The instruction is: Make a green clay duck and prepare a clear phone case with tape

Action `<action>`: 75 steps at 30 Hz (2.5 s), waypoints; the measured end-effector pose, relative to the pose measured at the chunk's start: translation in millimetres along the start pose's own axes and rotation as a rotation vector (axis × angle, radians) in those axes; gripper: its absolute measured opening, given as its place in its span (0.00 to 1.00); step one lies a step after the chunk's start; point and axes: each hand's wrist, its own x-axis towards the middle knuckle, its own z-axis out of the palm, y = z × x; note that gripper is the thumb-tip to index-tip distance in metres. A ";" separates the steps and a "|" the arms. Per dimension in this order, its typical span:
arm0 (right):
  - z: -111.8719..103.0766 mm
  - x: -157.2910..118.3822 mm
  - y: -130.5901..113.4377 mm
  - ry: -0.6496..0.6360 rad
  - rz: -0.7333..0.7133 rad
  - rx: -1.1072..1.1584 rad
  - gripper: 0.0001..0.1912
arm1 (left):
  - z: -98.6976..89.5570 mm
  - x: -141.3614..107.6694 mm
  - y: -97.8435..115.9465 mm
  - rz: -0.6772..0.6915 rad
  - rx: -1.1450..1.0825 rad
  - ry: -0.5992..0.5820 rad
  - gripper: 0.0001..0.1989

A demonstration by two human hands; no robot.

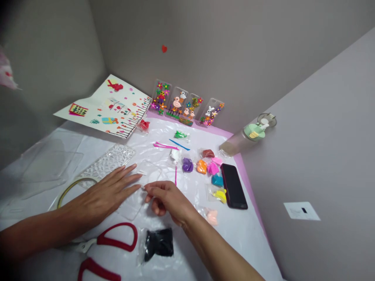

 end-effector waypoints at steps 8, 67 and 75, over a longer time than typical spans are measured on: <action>0.0 1.7 -0.5 -0.005 0.010 -0.014 0.12 | 2.9 -2.5 -0.4 -0.017 -0.003 -0.027 0.22; 37.6 -46.5 -10.2 0.164 -0.443 -0.714 0.09 | -79.0 -31.6 -46.9 -0.311 0.012 -0.073 0.11; 54.1 -37.8 -2.7 0.187 -0.620 -0.623 0.20 | -100.1 -2.8 8.3 -0.557 -0.549 -0.083 0.08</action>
